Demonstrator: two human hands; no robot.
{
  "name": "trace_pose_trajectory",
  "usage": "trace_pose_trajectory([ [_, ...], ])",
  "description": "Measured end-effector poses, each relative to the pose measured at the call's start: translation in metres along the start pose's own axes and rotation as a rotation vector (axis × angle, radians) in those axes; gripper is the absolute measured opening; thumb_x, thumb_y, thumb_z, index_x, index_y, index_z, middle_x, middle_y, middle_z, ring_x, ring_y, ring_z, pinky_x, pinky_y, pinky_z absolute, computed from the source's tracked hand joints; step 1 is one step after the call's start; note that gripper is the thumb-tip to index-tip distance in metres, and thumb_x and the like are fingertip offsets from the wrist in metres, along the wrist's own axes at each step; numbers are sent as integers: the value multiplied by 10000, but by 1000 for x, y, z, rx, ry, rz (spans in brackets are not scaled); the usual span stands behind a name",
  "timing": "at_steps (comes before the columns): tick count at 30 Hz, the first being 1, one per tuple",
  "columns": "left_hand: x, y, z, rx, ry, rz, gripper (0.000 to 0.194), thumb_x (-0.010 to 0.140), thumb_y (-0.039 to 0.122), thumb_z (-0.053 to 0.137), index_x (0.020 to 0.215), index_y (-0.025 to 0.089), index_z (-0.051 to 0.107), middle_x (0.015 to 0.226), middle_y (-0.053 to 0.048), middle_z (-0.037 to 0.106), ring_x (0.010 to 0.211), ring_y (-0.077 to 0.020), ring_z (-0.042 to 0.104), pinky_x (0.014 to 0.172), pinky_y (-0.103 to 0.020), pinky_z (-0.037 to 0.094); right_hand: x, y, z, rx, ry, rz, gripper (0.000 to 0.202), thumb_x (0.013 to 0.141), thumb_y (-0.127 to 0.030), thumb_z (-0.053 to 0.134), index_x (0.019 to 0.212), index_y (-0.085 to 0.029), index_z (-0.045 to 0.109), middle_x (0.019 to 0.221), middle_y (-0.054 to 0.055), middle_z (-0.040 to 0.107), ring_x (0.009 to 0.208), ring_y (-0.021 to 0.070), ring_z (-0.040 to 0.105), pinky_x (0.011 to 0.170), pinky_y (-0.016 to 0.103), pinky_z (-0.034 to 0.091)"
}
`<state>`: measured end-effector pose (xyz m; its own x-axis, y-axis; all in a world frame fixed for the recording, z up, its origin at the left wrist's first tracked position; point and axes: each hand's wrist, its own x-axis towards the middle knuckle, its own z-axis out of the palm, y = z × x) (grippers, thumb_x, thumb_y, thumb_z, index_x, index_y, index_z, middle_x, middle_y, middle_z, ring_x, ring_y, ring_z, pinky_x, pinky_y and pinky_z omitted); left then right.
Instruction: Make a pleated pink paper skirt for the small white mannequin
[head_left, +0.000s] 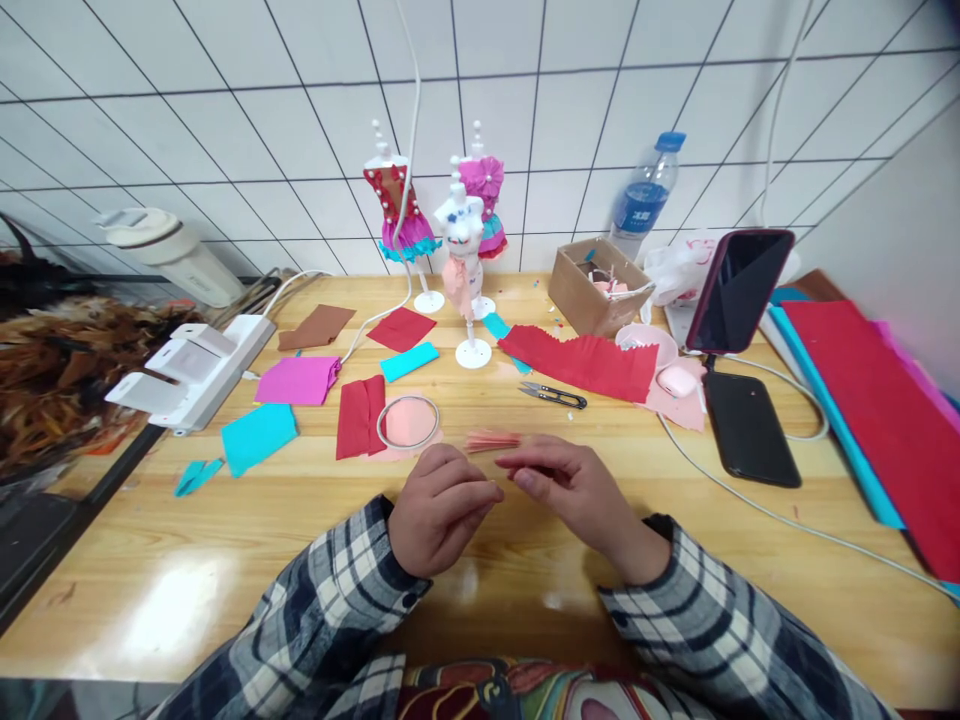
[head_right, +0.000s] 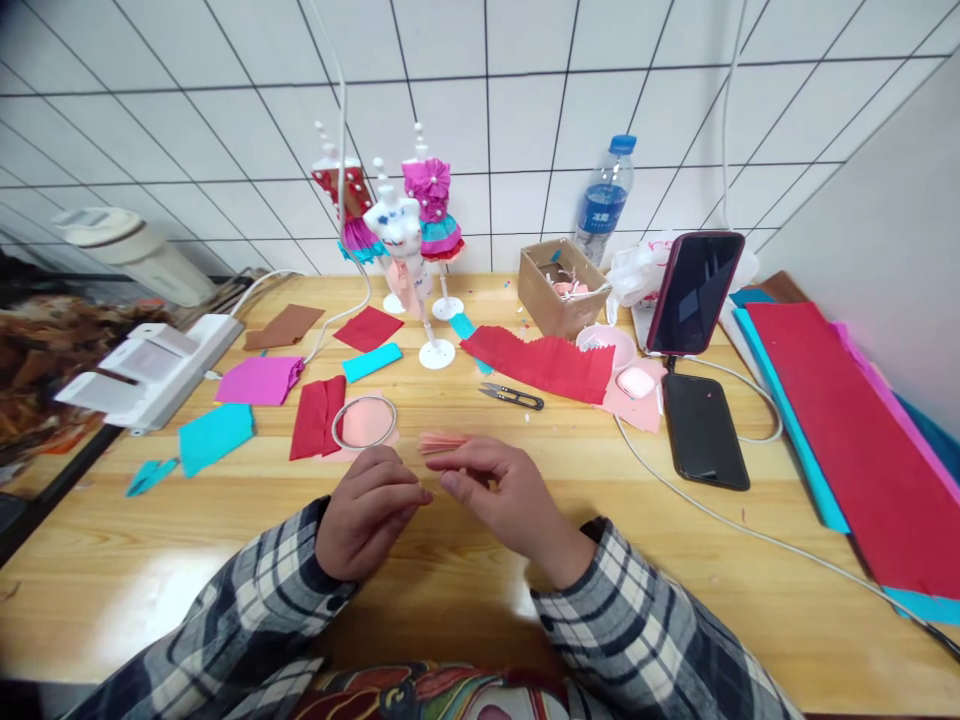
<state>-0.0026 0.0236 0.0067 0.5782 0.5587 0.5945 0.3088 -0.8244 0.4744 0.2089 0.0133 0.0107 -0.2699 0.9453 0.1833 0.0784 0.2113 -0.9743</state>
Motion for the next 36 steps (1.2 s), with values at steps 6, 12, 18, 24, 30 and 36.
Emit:
trace_pose_trajectory([
  [6,0,-1,1,-40,-46,39,189,902,168,481,1008,218,630,820,-43,662,775,-183,531,748,-351,443,-3,4,11,194,-65,207,223,820,-435,731,873,-223,775,816,31,737,751,169,656,683,301,529],
  [12,3,1,1,-20,-59,-10,169,878,125,501,969,208,617,819,-43,664,797,-187,523,764,-356,442,-5,-1,13,69,57,165,136,817,-338,726,791,-207,754,745,29,691,686,148,592,568,256,454],
  [18,4,2,2,32,-46,-35,159,856,102,511,940,199,604,818,-41,666,789,-188,515,757,-358,425,-7,-6,13,11,66,76,132,857,-259,672,884,-226,797,794,46,734,682,153,637,536,258,454],
  [24,4,2,4,118,-20,-97,142,901,118,516,953,197,622,831,-42,677,792,-179,544,752,-346,440,-8,-7,15,-77,138,94,167,823,-268,720,977,-254,783,842,30,731,606,116,582,515,239,467],
  [30,8,4,3,116,-5,-122,159,903,124,540,999,197,643,797,-31,660,757,-166,562,717,-330,439,-4,-8,12,-34,206,151,177,778,-295,757,944,-234,746,911,36,721,551,85,501,471,209,430],
  [36,5,2,5,120,-44,-68,146,888,132,556,991,196,638,804,-36,666,754,-173,545,712,-338,435,-6,-3,12,-115,154,130,48,800,-269,752,820,-230,735,757,3,690,565,107,512,511,236,433],
])
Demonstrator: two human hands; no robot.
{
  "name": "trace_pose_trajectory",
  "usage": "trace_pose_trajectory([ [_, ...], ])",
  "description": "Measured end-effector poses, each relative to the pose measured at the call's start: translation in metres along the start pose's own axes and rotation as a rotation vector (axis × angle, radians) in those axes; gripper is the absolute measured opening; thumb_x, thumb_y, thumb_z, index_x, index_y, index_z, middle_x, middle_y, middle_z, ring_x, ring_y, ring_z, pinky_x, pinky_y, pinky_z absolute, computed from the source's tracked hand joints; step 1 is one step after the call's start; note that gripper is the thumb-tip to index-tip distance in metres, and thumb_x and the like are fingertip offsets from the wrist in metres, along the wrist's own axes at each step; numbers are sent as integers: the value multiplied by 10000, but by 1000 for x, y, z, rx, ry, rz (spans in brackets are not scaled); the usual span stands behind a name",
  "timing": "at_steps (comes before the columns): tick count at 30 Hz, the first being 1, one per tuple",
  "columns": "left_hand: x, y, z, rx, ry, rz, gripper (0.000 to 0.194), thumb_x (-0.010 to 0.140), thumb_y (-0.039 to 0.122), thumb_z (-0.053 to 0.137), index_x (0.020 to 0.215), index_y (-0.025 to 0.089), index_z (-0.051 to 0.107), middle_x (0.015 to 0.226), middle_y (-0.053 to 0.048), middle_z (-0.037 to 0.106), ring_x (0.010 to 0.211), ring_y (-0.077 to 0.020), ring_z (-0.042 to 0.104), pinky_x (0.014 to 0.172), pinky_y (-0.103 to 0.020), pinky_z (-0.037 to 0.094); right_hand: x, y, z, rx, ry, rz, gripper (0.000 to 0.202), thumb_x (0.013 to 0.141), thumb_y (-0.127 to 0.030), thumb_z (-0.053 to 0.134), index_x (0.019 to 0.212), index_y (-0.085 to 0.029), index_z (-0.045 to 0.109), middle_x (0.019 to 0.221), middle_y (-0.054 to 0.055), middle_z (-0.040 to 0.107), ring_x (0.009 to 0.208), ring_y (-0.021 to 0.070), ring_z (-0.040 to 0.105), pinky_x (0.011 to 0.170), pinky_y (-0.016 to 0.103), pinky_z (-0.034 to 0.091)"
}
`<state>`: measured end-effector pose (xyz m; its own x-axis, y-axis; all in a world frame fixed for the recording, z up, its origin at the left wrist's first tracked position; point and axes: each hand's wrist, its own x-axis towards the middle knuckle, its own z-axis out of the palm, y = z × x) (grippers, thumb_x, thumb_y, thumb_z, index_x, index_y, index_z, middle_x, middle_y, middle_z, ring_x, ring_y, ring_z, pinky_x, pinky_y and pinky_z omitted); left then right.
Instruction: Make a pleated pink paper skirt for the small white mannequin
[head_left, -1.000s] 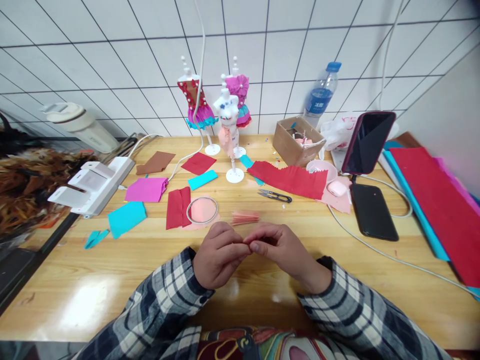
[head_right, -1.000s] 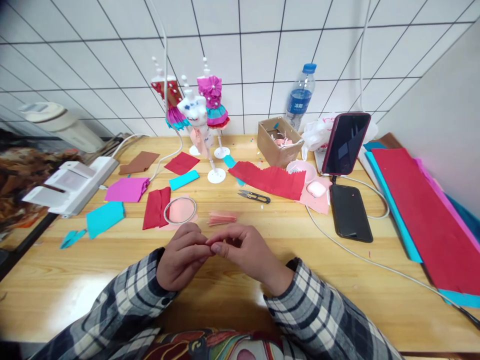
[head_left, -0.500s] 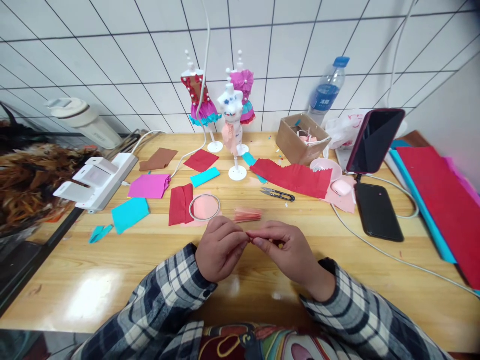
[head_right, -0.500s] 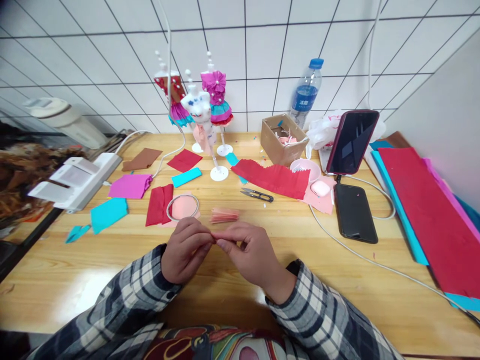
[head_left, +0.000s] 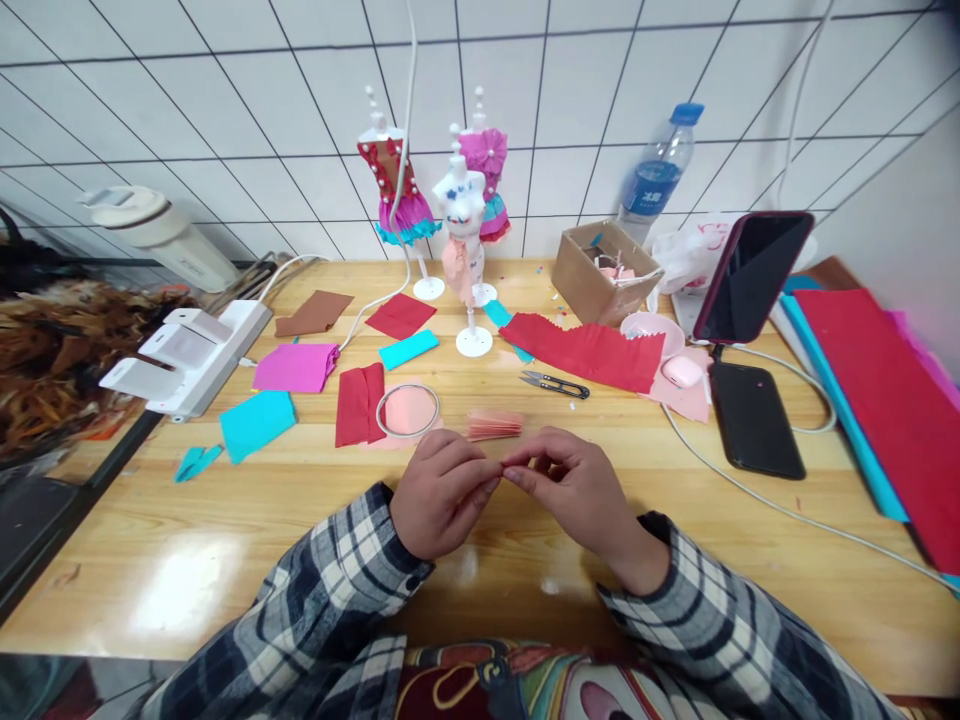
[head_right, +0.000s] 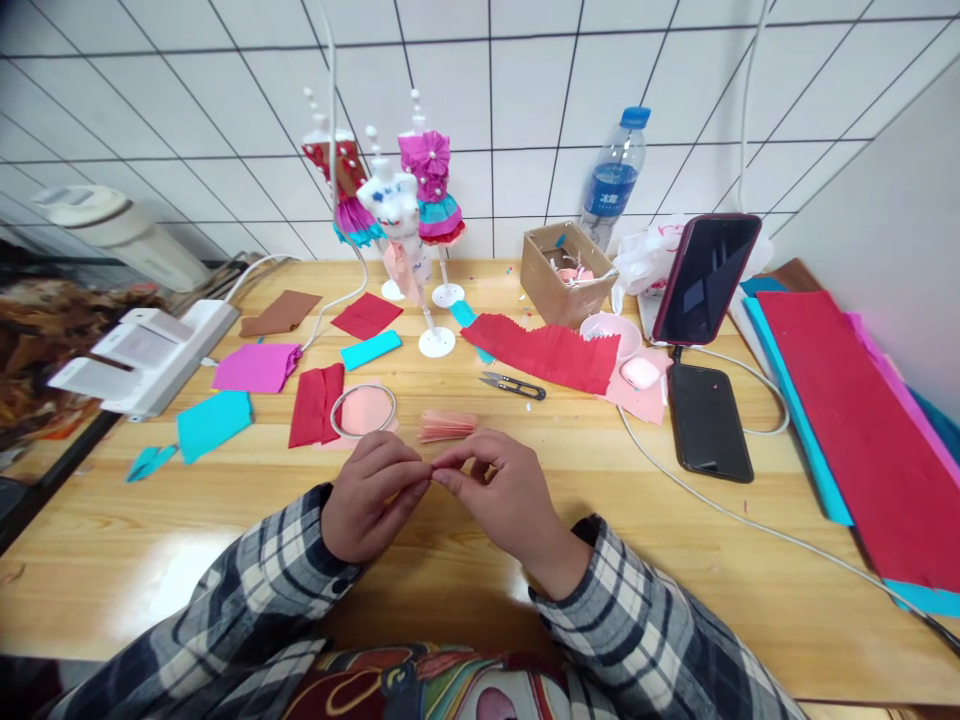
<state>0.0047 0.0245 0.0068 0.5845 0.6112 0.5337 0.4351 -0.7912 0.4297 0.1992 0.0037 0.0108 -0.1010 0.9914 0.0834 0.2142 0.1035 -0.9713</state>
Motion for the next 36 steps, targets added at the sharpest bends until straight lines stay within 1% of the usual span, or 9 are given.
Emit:
trace_pose_trajectory([
  [7,2,5,-1,105,-89,-51,163,930,176,525,1023,180,658,835,-52,683,781,-188,557,734,-345,457,-3,2,-2,-278,-36,-252,92,923,-205,555,856,-213,617,831,34,618,773,165,564,686,290,462],
  [13,27,-15,-18,239,-74,-206,264,937,332,581,1144,200,678,994,-91,678,962,-240,596,868,-411,456,18,9,-41,-86,248,-37,140,833,-336,685,795,-209,642,744,2,599,575,117,461,537,253,414],
  [16,44,-27,-9,267,-220,-211,473,878,454,648,1288,223,606,1233,-114,650,1172,-313,539,952,-488,398,26,21,-53,-43,186,30,174,786,-367,718,787,-198,678,668,-13,592,530,106,430,497,246,375],
  [19,53,-37,9,291,-325,-289,584,801,548,704,1273,217,613,1247,-122,655,1196,-348,520,989,-554,316,29,30,-53,-23,151,70,177,774,-363,720,798,-190,698,674,-12,612,511,95,412,477,238,354],
  [22,53,-48,22,289,-373,-319,504,815,565,678,1199,240,660,1124,-98,694,1105,-321,562,1015,-587,250,30,32,-50,-15,135,75,175,771,-351,725,850,-195,726,749,-3,646,504,79,397,476,229,356],
  [27,48,-57,28,268,-380,-264,294,870,486,644,1082,289,699,1182,-72,665,1144,-306,544,1043,-619,189,30,34,-46,11,-7,120,470,769,-336,736,1229,-266,671,927,5,680,477,59,365,459,219,369],
  [29,46,-55,28,252,-361,-248,215,884,446,639,1003,280,708,1193,-63,667,1153,-292,542,1059,-620,170,30,38,-45,-30,14,87,454,793,-318,717,1240,-257,666,977,21,678,492,61,385,489,232,405],
  [32,43,-50,28,228,-338,-232,130,894,360,635,890,253,709,1061,-39,716,1065,-257,587,1064,-610,174,30,47,-42,-143,40,4,457,810,-298,714,1258,-249,644,1047,39,662,513,63,422,549,255,458],
  [36,37,-46,26,280,-292,-192,174,923,350,595,868,271,740,909,-10,744,935,-228,622,1040,-603,204,25,55,-39,-284,-14,-101,367,855,-289,675,1219,-243,665,1111,60,658,583,85,515,645,284,526],
])
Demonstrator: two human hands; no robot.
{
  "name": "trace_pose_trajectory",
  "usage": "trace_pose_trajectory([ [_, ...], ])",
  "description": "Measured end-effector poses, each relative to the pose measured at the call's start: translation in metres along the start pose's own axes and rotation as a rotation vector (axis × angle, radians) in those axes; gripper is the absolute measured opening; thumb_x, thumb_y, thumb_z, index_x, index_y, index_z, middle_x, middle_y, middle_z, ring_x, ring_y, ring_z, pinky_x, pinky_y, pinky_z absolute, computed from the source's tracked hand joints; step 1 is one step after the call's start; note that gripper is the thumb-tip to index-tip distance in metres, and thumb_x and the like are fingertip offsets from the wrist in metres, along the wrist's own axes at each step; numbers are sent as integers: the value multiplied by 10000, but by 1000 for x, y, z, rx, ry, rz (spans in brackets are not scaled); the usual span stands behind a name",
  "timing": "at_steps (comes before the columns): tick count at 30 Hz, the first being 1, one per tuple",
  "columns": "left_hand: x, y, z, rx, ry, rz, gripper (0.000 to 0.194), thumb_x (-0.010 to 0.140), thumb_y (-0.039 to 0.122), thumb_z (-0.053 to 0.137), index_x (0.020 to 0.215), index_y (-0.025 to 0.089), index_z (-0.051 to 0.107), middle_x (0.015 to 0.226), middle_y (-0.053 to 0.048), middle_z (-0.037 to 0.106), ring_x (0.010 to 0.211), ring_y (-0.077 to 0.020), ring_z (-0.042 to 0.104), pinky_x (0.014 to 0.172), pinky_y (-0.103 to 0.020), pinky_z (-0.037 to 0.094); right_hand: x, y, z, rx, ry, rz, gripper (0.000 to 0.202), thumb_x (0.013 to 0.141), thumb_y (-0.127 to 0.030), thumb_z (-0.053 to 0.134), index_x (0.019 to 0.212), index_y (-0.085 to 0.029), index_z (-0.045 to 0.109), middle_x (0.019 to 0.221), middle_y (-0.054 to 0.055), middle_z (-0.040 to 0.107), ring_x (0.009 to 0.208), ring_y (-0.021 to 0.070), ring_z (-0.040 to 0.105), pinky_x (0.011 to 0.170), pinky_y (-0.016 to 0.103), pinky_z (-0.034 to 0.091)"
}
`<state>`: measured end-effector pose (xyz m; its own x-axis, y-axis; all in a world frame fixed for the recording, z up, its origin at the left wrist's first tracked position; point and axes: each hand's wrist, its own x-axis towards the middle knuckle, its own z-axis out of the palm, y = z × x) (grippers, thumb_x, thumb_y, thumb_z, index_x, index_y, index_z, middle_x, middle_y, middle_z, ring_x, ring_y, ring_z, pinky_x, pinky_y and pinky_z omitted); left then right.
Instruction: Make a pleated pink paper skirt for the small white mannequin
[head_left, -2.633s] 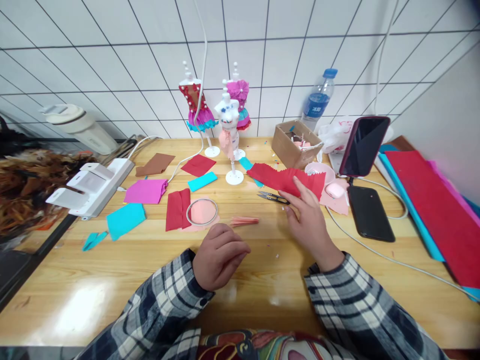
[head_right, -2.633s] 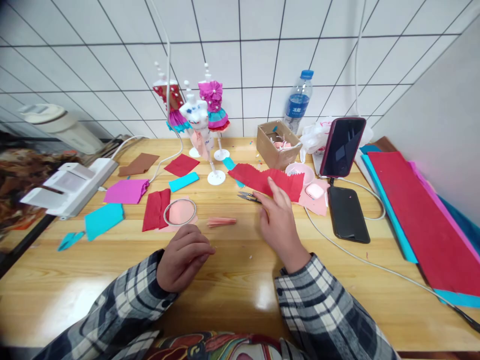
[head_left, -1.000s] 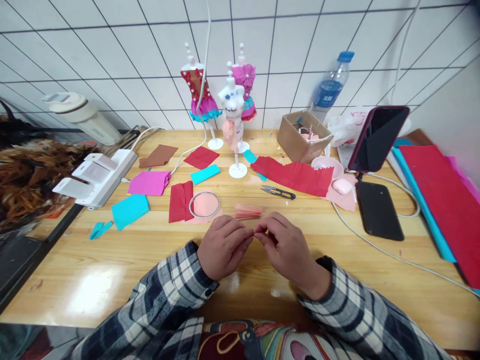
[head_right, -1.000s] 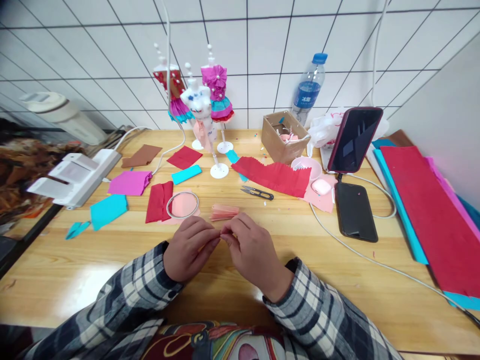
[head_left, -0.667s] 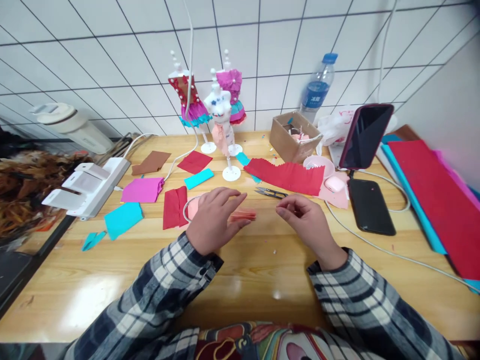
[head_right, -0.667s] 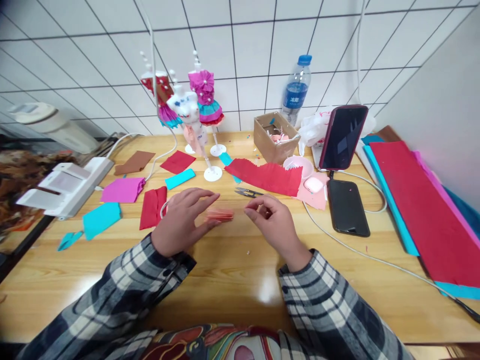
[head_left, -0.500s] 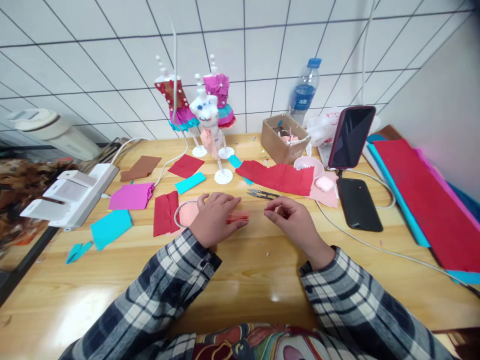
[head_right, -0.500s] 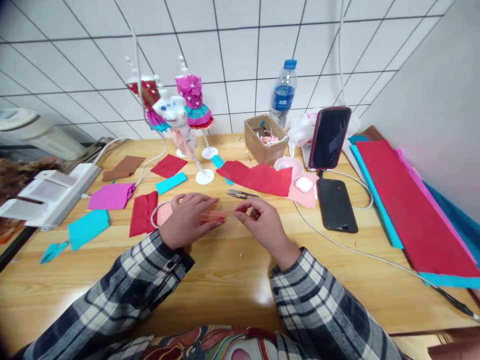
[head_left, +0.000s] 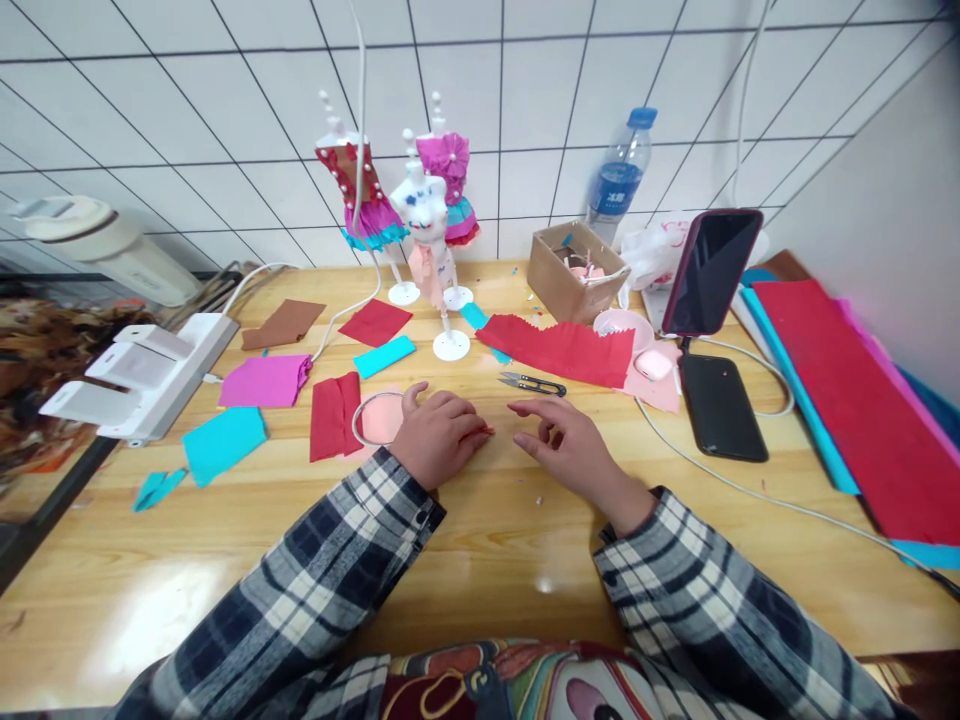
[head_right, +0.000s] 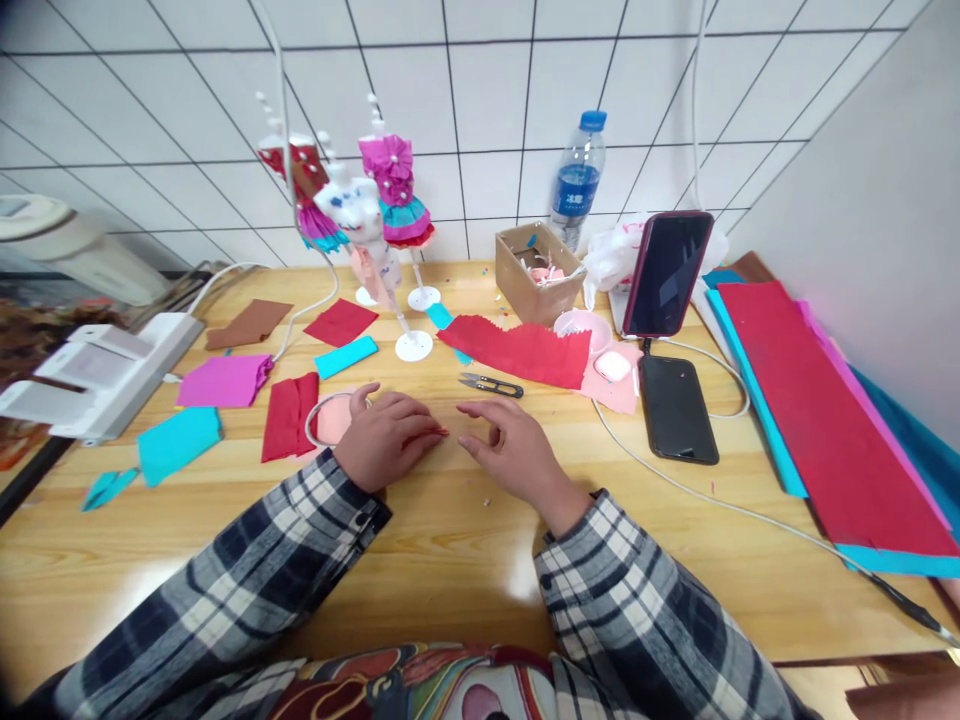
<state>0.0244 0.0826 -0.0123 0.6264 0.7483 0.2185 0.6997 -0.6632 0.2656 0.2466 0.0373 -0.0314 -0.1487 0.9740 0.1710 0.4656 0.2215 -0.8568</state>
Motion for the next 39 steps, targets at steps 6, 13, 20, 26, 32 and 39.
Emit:
trace_pose_trajectory([
  [6,-11,-1,3,167,48,95,198,956,339,556,933,296,748,928,-8,734,929,-215,605,1038,-548,261,-6,0,4,-224,-44,-196,324,904,-220,603,1215,-262,685,1168,66,669,1044,204,639,911,349,536],
  [13,-24,7,10,352,128,166,203,950,274,550,1080,231,701,964,-36,712,935,-231,581,1035,-503,295,-3,-3,15,-433,-73,-240,310,926,-202,570,1193,-293,700,1111,38,712,979,194,661,805,314,539],
  [20,-23,2,9,225,60,96,228,955,321,538,1077,238,713,983,-58,697,955,-246,564,970,-476,357,-4,-7,21,-585,-96,-233,336,909,-194,581,1204,-306,695,1105,28,723,952,193,659,760,296,509],
  [26,-23,0,8,128,45,36,252,969,352,514,1049,272,739,1012,-49,698,982,-244,559,1007,-509,315,-3,-10,22,-661,-117,-230,313,928,-215,551,1187,-300,705,1081,30,723,912,186,660,710,288,492],
  [32,-21,0,9,88,71,15,221,955,349,546,1000,280,751,976,-35,704,968,-243,569,1018,-534,276,-3,-15,22,-723,-130,-203,275,942,-246,541,1124,-319,733,1069,15,709,870,173,660,639,275,461],
  [39,-14,3,14,24,151,17,203,944,316,589,839,262,755,888,-3,732,913,-205,579,982,-482,282,-1,-9,19,-655,-125,-202,271,946,-264,550,1118,-348,742,1088,1,704,870,159,672,654,270,479],
])
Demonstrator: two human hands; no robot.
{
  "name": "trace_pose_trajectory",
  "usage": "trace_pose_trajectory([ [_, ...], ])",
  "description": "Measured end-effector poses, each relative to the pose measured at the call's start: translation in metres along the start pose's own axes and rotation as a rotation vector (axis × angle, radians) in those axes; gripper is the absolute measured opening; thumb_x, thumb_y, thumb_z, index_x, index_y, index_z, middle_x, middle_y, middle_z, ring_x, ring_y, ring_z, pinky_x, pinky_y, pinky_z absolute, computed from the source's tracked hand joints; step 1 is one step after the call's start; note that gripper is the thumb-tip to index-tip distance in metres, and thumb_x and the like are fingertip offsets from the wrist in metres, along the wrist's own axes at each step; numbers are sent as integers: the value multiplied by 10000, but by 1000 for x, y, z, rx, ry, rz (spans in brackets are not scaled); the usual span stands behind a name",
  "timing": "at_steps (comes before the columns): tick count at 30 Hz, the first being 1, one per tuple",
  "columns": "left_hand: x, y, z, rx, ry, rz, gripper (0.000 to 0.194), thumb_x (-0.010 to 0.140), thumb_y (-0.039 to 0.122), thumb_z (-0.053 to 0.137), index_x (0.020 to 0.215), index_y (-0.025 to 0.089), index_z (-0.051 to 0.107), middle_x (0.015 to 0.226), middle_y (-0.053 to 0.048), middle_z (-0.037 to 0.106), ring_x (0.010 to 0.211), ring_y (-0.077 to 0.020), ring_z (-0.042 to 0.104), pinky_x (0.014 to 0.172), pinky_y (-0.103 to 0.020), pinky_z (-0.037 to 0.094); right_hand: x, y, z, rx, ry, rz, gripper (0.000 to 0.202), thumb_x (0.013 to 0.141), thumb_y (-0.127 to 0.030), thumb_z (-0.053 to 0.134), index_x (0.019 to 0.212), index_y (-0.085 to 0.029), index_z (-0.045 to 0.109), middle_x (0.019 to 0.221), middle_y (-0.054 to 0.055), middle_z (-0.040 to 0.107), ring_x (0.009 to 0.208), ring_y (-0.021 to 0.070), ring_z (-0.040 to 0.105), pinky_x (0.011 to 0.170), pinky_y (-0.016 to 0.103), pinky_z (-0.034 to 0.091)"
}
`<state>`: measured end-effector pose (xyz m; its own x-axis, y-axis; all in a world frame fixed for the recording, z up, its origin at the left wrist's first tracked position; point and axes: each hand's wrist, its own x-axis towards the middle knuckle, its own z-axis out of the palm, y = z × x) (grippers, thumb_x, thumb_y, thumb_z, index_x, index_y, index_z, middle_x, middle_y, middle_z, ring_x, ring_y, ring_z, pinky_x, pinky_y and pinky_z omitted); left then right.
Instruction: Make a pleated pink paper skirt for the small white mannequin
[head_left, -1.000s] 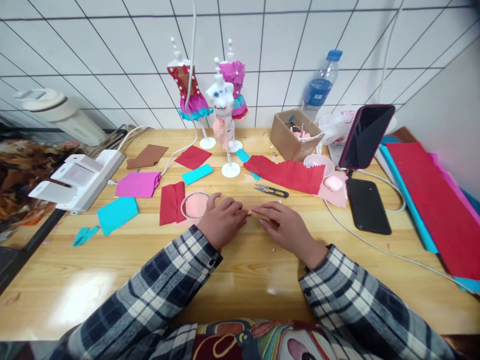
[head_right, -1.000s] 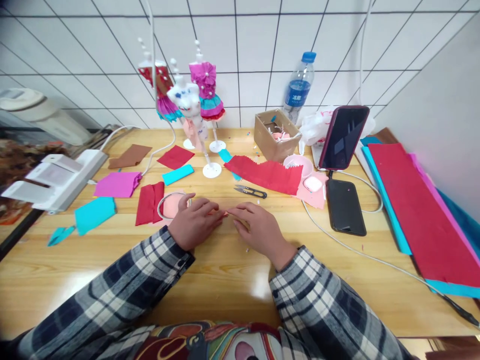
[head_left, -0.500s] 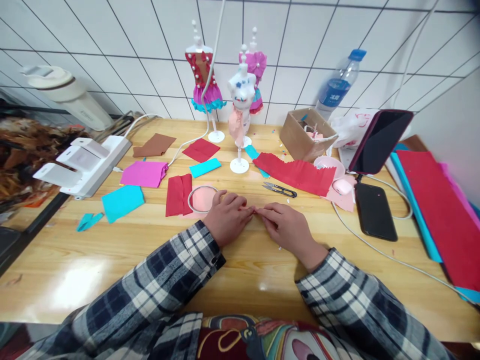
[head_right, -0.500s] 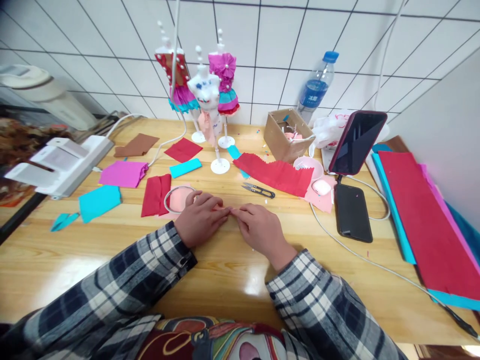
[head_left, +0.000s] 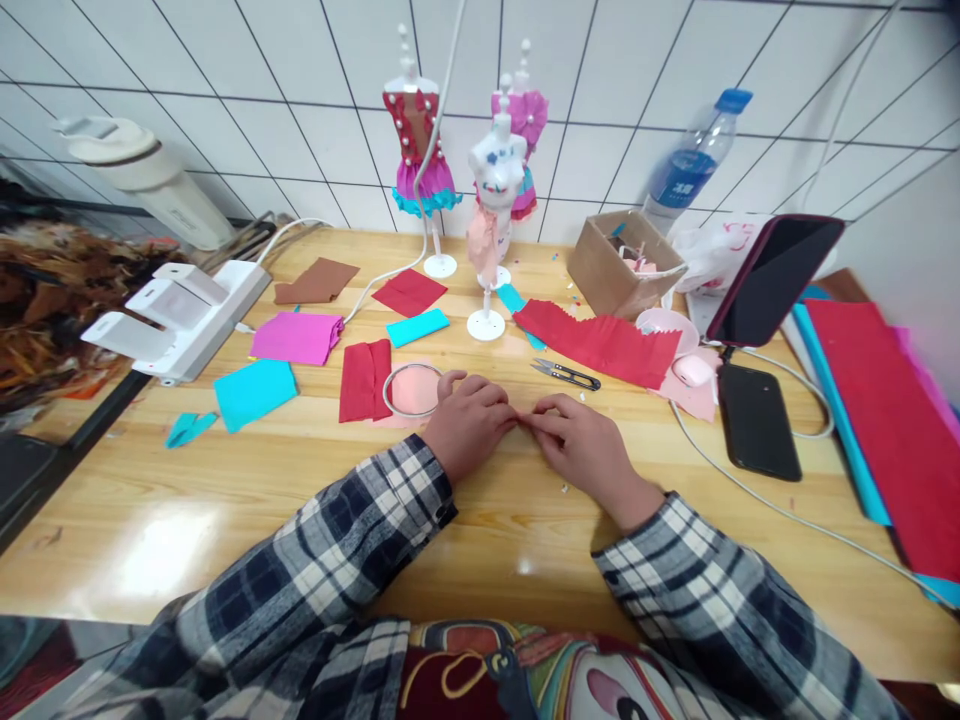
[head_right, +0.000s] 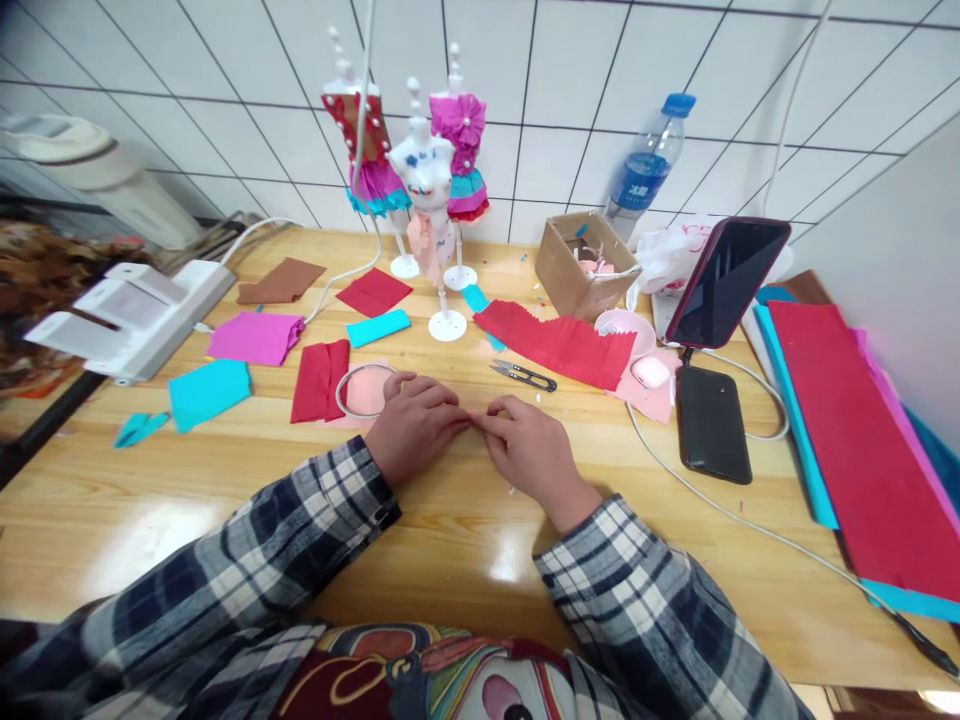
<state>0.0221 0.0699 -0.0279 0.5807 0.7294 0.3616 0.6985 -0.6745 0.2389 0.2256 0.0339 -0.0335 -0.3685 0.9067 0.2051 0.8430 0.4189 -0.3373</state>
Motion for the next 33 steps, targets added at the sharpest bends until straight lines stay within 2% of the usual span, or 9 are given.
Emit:
trace_pose_trajectory([
  [5,5,2,3,18,-47,5,263,960,308,551,799,230,744,834,-8,743,917,-220,565,938,-480,298,-2,4,2,52,21,14,260,961,-274,537,1105,-305,751,1113,12,718,915,173,682,696,283,505],
  [12,5,2,2,19,-58,-4,277,975,319,517,859,245,757,859,-18,745,918,-222,563,952,-497,287,-3,0,-2,213,64,82,235,934,-242,572,1112,-250,725,1072,37,731,951,188,679,780,297,521],
  [17,4,1,2,12,-62,5,246,958,299,535,859,236,751,862,-34,737,911,-222,569,975,-507,274,2,-5,-1,250,72,160,171,888,-276,631,1023,-242,731,940,44,726,827,191,661,713,301,498],
  [22,4,0,1,-2,-59,4,249,963,318,531,857,236,740,863,-29,741,914,-219,580,989,-506,254,6,-2,-4,554,66,325,164,846,-281,633,913,-212,766,832,30,722,592,130,551,574,268,444],
  [27,5,1,0,-37,-38,-14,231,965,334,541,866,252,733,867,-10,753,941,-216,606,1013,-522,220,9,3,-5,772,37,464,247,816,-361,644,909,-188,793,679,25,694,569,142,515,536,267,403],
  [29,6,1,-1,-50,-45,-26,224,962,338,549,864,250,730,870,-4,754,938,-213,612,1017,-524,220,9,3,-4,786,40,457,250,821,-360,641,914,-189,798,744,42,717,627,155,553,571,277,425],
  [33,5,-1,-1,-69,-66,-37,195,936,318,586,837,242,735,885,-5,755,955,-215,616,1024,-522,223,9,1,-3,718,49,346,219,829,-325,645,934,-218,805,852,60,725,693,164,580,623,296,452],
])
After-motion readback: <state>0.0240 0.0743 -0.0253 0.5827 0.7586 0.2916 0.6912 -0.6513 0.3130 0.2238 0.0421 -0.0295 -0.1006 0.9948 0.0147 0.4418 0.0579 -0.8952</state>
